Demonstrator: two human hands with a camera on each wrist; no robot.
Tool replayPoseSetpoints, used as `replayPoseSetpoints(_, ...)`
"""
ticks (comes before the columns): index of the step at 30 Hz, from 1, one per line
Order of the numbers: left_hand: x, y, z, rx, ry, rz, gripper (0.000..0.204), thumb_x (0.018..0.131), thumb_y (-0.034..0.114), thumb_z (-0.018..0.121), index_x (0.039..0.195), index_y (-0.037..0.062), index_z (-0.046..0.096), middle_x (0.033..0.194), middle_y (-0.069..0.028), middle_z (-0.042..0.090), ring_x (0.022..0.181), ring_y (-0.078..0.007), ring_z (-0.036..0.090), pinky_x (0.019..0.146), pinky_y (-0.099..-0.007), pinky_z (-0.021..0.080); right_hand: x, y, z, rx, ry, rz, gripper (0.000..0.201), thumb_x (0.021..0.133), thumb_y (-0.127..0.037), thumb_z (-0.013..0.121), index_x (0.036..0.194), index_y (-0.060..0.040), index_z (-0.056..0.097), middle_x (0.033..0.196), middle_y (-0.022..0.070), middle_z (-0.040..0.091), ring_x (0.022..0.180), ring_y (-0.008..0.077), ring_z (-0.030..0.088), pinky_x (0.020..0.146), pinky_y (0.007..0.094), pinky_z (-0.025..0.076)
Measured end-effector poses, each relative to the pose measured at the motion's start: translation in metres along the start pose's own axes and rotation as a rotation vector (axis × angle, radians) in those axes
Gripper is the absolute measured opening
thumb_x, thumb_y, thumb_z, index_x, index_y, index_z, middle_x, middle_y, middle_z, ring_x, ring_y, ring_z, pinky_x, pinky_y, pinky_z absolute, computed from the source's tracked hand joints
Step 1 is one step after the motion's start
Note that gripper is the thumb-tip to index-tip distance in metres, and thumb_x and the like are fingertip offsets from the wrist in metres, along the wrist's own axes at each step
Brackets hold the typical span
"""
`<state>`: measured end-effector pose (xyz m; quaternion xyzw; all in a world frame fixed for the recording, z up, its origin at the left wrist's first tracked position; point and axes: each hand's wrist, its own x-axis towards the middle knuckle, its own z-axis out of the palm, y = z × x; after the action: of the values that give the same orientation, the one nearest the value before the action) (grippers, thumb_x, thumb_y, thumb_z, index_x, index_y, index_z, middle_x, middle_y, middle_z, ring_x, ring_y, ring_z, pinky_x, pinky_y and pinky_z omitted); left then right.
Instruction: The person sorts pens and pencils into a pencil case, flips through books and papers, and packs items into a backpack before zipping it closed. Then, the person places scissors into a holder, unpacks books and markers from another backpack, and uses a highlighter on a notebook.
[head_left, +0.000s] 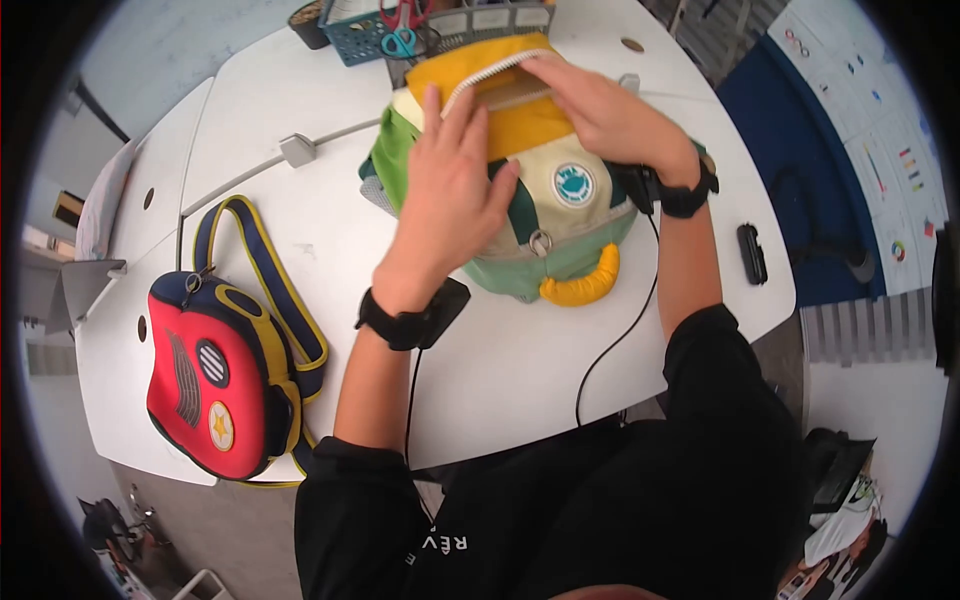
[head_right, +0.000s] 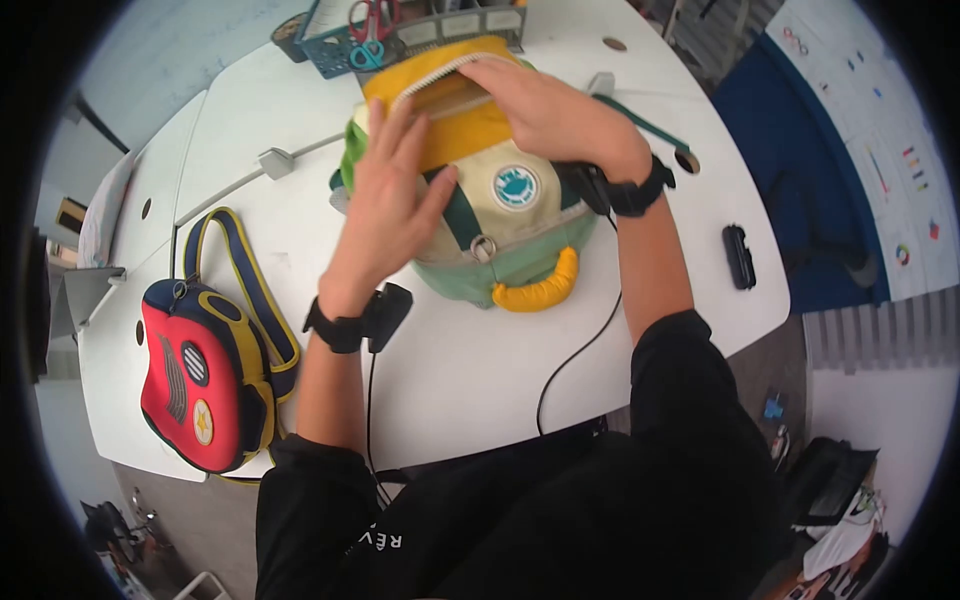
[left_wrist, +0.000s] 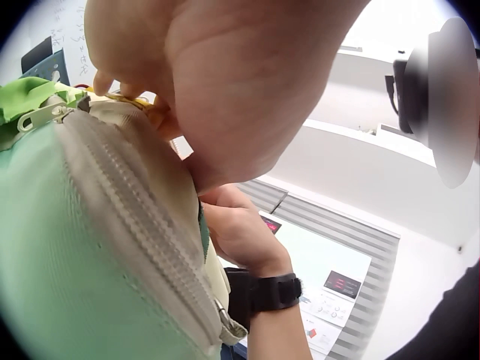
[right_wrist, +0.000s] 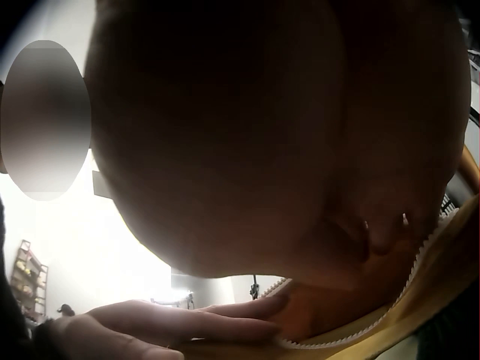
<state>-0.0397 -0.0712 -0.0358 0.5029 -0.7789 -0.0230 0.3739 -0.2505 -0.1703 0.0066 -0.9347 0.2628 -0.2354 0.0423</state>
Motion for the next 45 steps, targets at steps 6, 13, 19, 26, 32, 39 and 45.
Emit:
replayPoseSetpoints(6,0.001,-0.004,-0.007,-0.094,0.061,0.030,0.050,0.086,0.016,0.067,0.124,-0.0136,0.054,0.141,-0.0308,0.044,0.138,-0.0509,0.033,0.112,-0.0497,0.034,0.012,-0.011,0.002,-0.029,-0.150,0.100,0.056,0.084,0.010,0.046,0.140,0.0034,0.042,0.140,0.0274,0.046,0.132,0.0409,0.044,0.109,0.0404,0.038)
replayPoseSetpoints(13,-0.003,-0.004,-0.007,-0.051,0.115,0.029,0.043,0.087,0.018,0.064,0.120,-0.0104,0.057,0.137,-0.0269,0.049,0.136,-0.0457,0.041,0.108,-0.0469,0.039,0.060,0.006,0.032,-0.267,-0.385,-0.015,0.038,0.075,0.005,0.058,0.112,0.0048,0.061,0.106,0.0264,0.066,0.100,0.0427,0.062,0.088,0.0464,0.051)
replayPoseSetpoints(19,-0.003,0.011,-0.021,-0.117,0.142,0.062,0.041,0.088,0.017,0.064,0.118,-0.0093,0.057,0.138,-0.0284,0.046,0.135,-0.0435,0.043,0.103,-0.0470,0.043,0.079,0.013,0.031,-0.246,-0.537,-0.023,0.029,0.074,-0.002,0.061,0.102,0.0001,0.068,0.097,0.0236,0.069,0.093,0.0397,0.065,0.082,0.0448,0.052)
replayPoseSetpoints(26,-0.002,0.014,-0.032,-0.204,0.224,0.024,0.035,0.088,0.015,0.064,0.115,-0.0060,0.061,0.138,-0.0294,0.045,0.133,-0.0442,0.043,0.100,-0.0481,0.044,0.080,-0.007,0.016,-0.386,-0.648,0.080,0.029,0.075,-0.007,0.060,0.103,-0.0018,0.069,0.095,0.0219,0.069,0.091,0.0389,0.066,0.080,0.0443,0.052)
replayPoseSetpoints(32,-0.001,0.010,-0.035,-0.175,0.255,0.030,0.032,0.088,0.014,0.063,0.114,-0.0052,0.061,0.139,-0.0300,0.045,0.133,-0.0440,0.043,0.097,-0.0483,0.046,0.076,-0.016,0.008,-0.340,-0.502,-0.026,0.037,0.075,-0.007,0.062,0.112,-0.0023,0.065,0.106,0.0219,0.068,0.099,0.0385,0.064,0.084,0.0434,0.052)
replayPoseSetpoints(39,0.000,0.008,-0.037,-0.137,0.248,0.040,0.032,0.088,0.014,0.062,0.115,-0.0038,0.061,0.139,-0.0298,0.045,0.132,-0.0447,0.045,0.097,-0.0478,0.046,0.075,-0.010,0.009,-0.279,-0.524,0.005,0.039,0.078,-0.009,0.066,0.116,-0.0025,0.063,0.110,0.0191,0.067,0.101,0.0379,0.064,0.085,0.0432,0.052)
replayPoseSetpoints(45,0.000,0.006,-0.034,-0.135,0.257,0.036,0.033,0.088,0.014,0.062,0.115,-0.0043,0.061,0.138,-0.0307,0.046,0.129,-0.0454,0.047,0.097,-0.0475,0.046,0.059,-0.025,-0.001,-0.561,-0.366,-0.202,0.030,0.079,-0.015,0.069,0.107,-0.0038,0.064,0.098,0.0139,0.070,0.090,0.0331,0.068,0.076,0.0404,0.055)
